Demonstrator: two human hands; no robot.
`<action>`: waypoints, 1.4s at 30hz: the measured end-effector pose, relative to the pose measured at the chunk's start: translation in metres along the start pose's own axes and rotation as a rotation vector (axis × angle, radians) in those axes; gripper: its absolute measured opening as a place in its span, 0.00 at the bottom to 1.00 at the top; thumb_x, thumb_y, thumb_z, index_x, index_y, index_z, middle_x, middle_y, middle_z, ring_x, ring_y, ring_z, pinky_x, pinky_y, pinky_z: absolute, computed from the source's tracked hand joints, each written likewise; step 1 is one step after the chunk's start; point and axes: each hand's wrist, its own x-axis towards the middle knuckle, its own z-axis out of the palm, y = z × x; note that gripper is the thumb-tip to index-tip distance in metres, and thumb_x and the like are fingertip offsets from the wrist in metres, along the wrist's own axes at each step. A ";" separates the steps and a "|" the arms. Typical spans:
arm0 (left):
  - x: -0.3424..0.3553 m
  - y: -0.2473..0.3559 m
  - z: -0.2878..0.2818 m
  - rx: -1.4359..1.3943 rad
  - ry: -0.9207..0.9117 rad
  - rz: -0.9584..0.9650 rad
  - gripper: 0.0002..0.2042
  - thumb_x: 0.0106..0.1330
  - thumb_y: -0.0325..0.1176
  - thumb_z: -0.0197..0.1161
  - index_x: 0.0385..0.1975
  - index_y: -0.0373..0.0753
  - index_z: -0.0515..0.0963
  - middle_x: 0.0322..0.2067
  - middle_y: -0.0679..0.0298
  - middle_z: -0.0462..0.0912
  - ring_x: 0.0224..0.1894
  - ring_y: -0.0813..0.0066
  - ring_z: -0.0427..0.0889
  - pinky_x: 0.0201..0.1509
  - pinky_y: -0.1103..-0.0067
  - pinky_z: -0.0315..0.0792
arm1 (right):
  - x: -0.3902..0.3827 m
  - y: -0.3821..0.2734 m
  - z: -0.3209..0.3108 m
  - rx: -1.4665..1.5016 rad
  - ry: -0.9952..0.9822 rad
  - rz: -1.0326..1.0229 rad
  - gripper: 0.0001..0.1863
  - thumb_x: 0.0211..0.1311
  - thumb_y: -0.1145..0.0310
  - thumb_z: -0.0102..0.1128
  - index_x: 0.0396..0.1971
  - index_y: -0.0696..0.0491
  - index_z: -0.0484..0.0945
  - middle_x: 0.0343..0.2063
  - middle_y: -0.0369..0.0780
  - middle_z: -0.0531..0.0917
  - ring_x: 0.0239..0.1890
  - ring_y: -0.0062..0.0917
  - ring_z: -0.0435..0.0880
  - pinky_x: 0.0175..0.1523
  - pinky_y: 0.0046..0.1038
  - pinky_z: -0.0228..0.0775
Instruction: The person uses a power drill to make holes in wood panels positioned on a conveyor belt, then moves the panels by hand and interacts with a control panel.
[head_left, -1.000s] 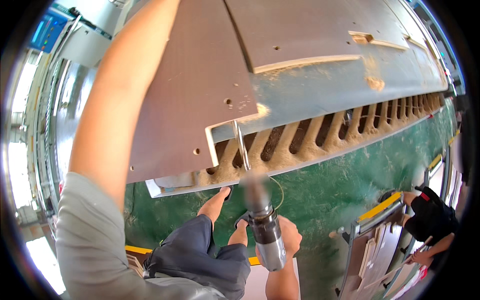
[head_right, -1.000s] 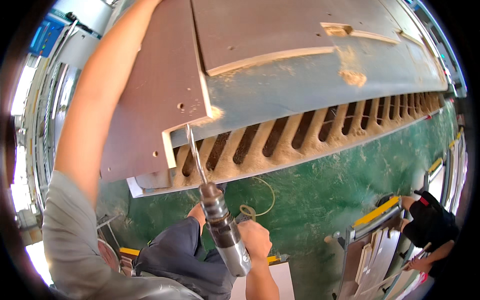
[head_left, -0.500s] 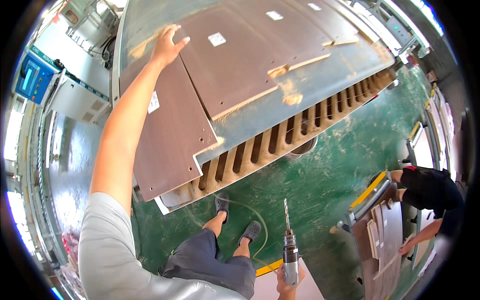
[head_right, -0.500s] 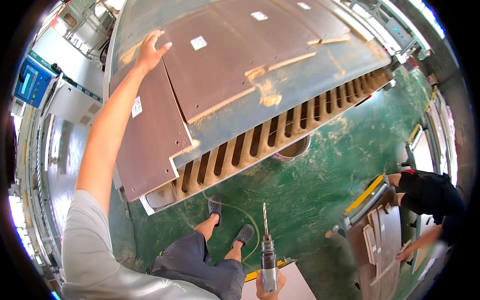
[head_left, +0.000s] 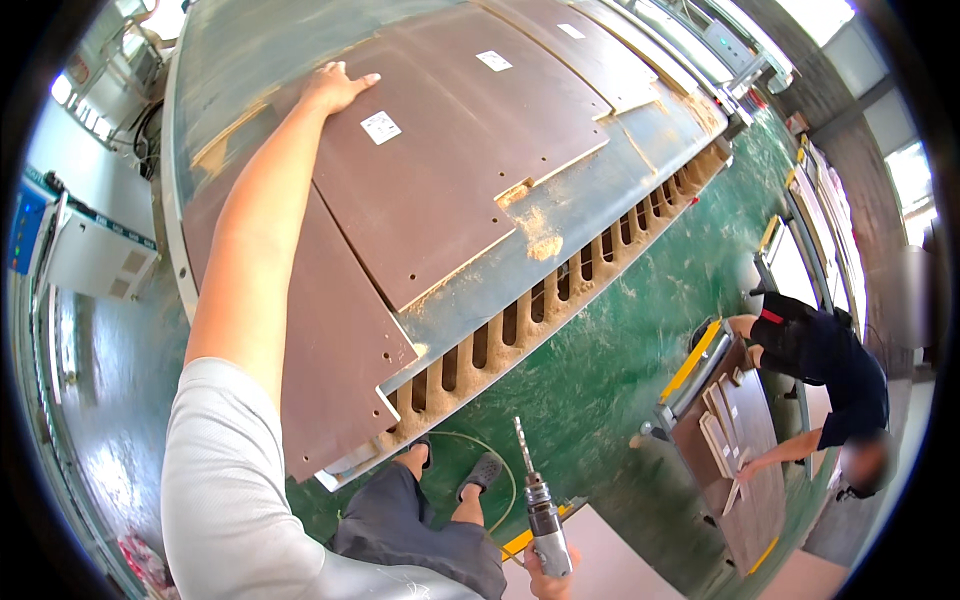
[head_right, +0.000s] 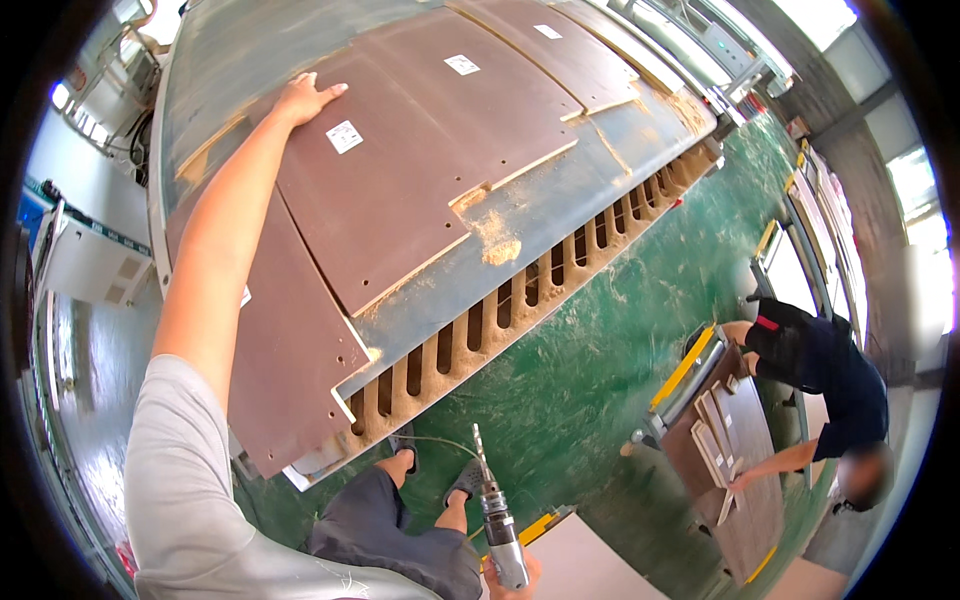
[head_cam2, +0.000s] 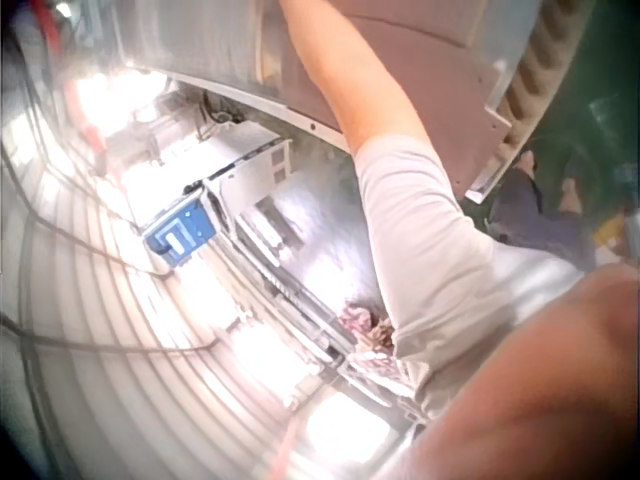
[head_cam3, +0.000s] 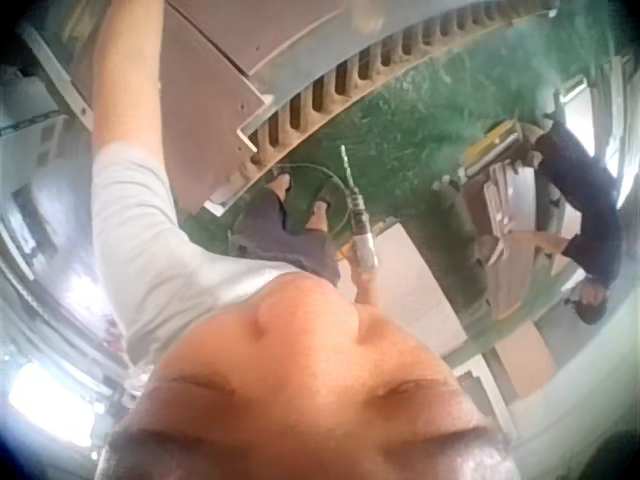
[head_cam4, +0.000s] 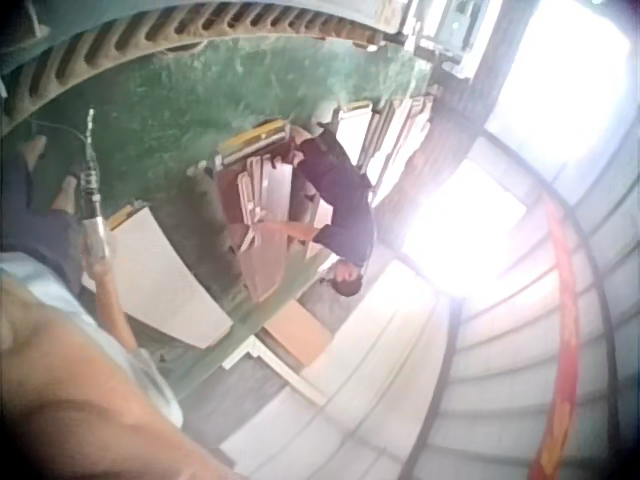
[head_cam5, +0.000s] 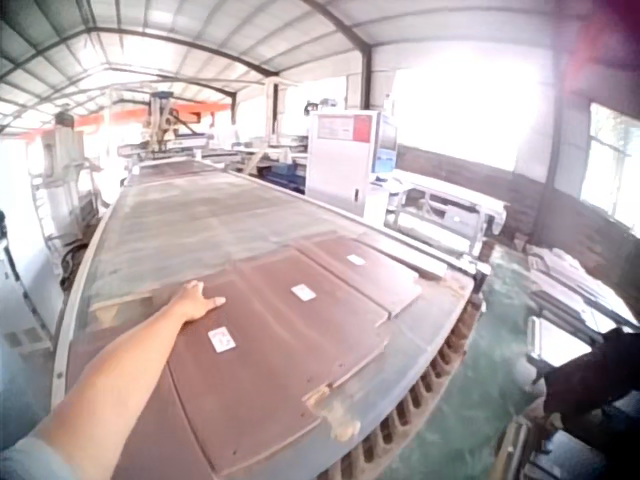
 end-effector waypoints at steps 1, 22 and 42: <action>0.007 -0.001 -0.001 -0.025 -0.023 -0.029 0.52 0.58 0.73 0.53 0.70 0.31 0.57 0.71 0.52 0.56 0.74 0.58 0.54 0.74 0.65 0.55 | 0.005 -0.019 0.008 0.028 -0.012 -0.002 0.17 0.57 0.67 0.69 0.45 0.58 0.78 0.34 0.35 0.80 0.34 0.19 0.78 0.36 0.24 0.73; -0.040 0.030 -0.010 -0.010 -0.024 0.048 0.59 0.44 0.80 0.58 0.68 0.34 0.61 0.65 0.43 0.63 0.71 0.48 0.56 0.72 0.58 0.53 | 0.057 -0.104 -0.004 0.273 -0.029 -0.017 0.12 0.46 0.75 0.65 0.34 0.57 0.79 0.22 0.35 0.79 0.24 0.19 0.75 0.33 0.22 0.69; -0.103 0.163 0.019 0.089 0.604 0.065 0.40 0.63 0.63 0.56 0.65 0.35 0.65 0.67 0.48 0.62 0.68 0.54 0.63 0.70 0.64 0.59 | 0.321 -0.159 -0.082 0.163 -0.374 -0.806 0.11 0.44 0.70 0.64 0.30 0.56 0.80 0.21 0.37 0.79 0.20 0.25 0.78 0.28 0.23 0.69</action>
